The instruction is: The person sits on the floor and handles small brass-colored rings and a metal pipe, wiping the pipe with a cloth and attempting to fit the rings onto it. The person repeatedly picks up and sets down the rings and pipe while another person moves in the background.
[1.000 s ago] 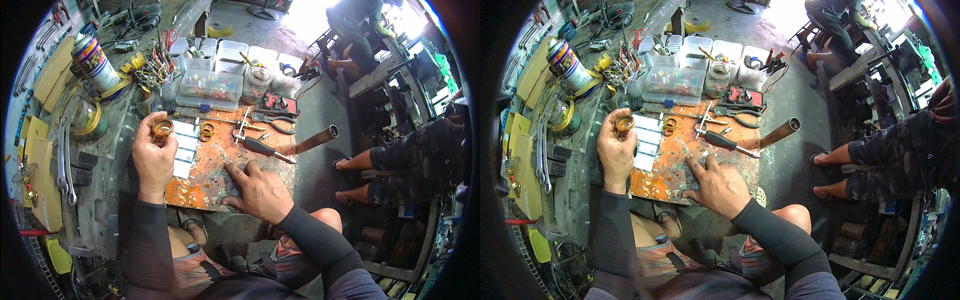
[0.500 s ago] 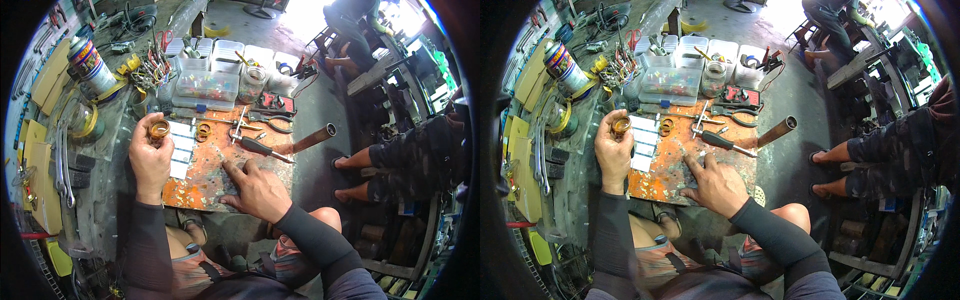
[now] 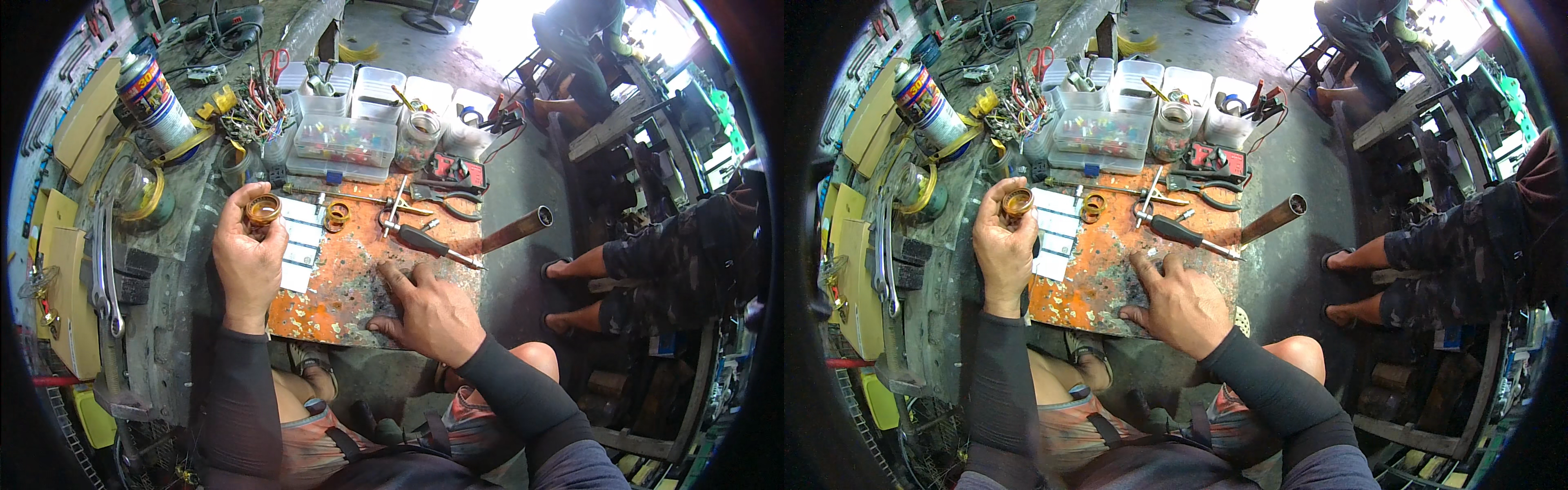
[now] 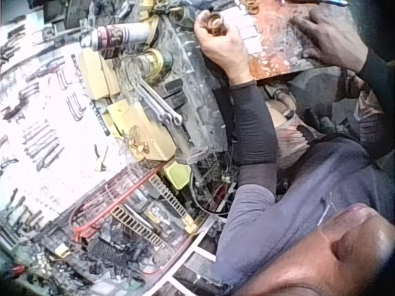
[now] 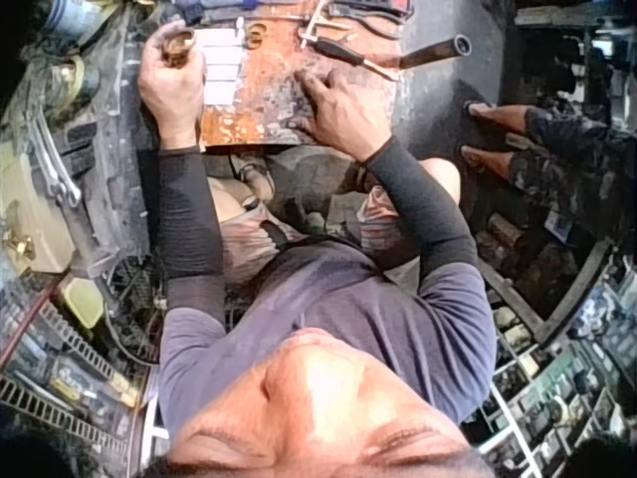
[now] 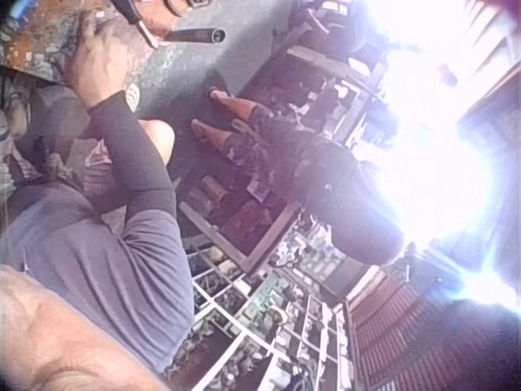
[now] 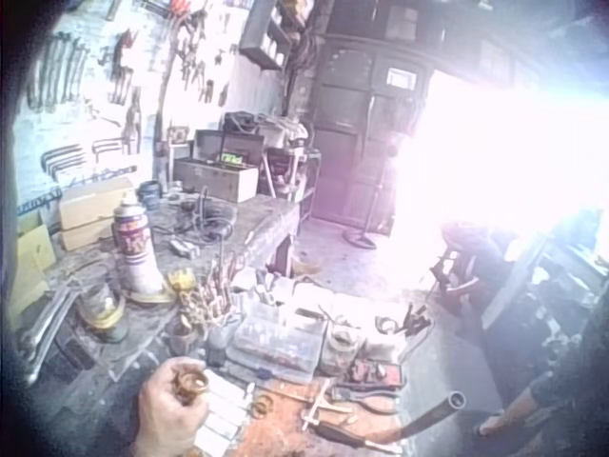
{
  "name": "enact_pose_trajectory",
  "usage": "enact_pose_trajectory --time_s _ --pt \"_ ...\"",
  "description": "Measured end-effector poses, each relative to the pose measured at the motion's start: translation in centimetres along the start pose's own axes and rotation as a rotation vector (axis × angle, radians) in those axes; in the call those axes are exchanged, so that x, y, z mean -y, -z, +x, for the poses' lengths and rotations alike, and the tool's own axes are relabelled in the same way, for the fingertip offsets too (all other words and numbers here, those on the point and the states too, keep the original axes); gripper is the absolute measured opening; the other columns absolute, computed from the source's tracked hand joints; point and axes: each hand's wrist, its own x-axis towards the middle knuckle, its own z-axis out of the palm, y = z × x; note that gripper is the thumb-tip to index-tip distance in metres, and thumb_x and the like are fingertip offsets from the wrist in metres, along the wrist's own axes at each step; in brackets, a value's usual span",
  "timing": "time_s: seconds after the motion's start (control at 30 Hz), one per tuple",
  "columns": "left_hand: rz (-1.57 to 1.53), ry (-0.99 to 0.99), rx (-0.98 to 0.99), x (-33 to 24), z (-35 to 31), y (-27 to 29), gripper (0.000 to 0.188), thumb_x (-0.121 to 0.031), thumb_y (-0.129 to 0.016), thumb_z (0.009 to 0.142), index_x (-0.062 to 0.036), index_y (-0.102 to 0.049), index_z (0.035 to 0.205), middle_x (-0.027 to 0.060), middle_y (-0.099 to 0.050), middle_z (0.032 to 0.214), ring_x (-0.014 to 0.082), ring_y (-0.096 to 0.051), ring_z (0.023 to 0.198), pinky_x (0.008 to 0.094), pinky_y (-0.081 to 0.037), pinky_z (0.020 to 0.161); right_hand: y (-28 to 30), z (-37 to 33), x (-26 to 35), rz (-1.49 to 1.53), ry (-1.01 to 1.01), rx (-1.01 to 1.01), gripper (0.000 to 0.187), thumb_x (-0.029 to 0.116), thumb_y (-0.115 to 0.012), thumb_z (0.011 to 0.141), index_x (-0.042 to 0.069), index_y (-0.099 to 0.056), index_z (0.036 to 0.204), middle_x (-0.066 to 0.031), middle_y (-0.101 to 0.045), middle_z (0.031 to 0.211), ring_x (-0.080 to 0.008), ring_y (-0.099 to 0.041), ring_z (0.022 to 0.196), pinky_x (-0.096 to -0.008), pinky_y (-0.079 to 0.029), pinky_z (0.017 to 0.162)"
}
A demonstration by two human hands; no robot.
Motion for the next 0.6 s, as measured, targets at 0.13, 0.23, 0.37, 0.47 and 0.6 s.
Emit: enact_pose_trajectory --time_s 0.13,0.23,0.37,0.47,0.6 --pt "-0.008 0.008 0.006 -0.2 0.0 0.0 0.04 0.008 -0.071 0.098 0.0017 -0.065 0.136 0.0055 -0.074 0.116 0.0085 -0.071 0.097 0.0245 -0.06 0.083 -0.6 0.2 -0.3 0.014 0.0 -0.045 0.084 0.052 -0.084 0.091 0.007 -0.055 0.156 -0.0263 -0.067 0.111 -0.0452 -0.075 0.085 -0.0509 -0.062 0.071" --pt "-0.008 0.014 -0.002 -0.2 0.0 0.0 0.04 0.009 -0.071 0.097 0.0018 -0.065 0.136 0.0052 -0.074 0.115 0.0084 -0.071 0.097 0.0246 -0.06 0.083 -0.5 0.2 -0.3 0.012 0.002 -0.063 0.082 0.052 -0.083 0.092 0.009 -0.055 0.156 -0.0253 -0.067 0.11 -0.0448 -0.075 0.084 -0.0509 -0.062 0.071" --pt "0.0 0.006 -0.003 0.1 0.0 0.1 0.041 0.009 -0.071 0.097 0.0017 -0.065 0.137 0.0052 -0.074 0.116 0.0085 -0.071 0.097 0.0246 -0.06 0.083 -0.4 0.2 0.3 0.03 0.044 -0.013 0.08 0.052 -0.082 0.093 0.012 -0.056 0.157 -0.0245 -0.067 0.11 -0.0448 -0.075 0.083 -0.0512 -0.062 0.07" --pt "0.001 0.004 -0.003 0.1 0.0 -0.1 0.041 0.009 -0.071 0.097 0.0013 -0.065 0.137 0.005 -0.074 0.116 0.0085 -0.071 0.098 0.0245 -0.06 0.083 -1.0 0.2 0.2 0.047 0.071 -0.012 0.08 0.052 -0.082 0.093 0.013 -0.055 0.157 -0.0241 -0.067 0.11 -0.0447 -0.075 0.083 -0.0517 -0.062 0.07" --pt "0.013 0.009 0.006 0.1 0.0 0.2 0.042 0.01 -0.07 0.097 0.001 -0.065 0.137 0.0049 -0.074 0.116 0.0086 -0.071 0.099 0.0244 -0.06 0.084 -1.1 0.3 0.0 0.023 0.064 -0.037 0.082 0.052 -0.082 0.093 0.013 -0.054 0.158 -0.0237 -0.067 0.109 -0.0442 -0.075 0.085 -0.0513 -0.062 0.071"
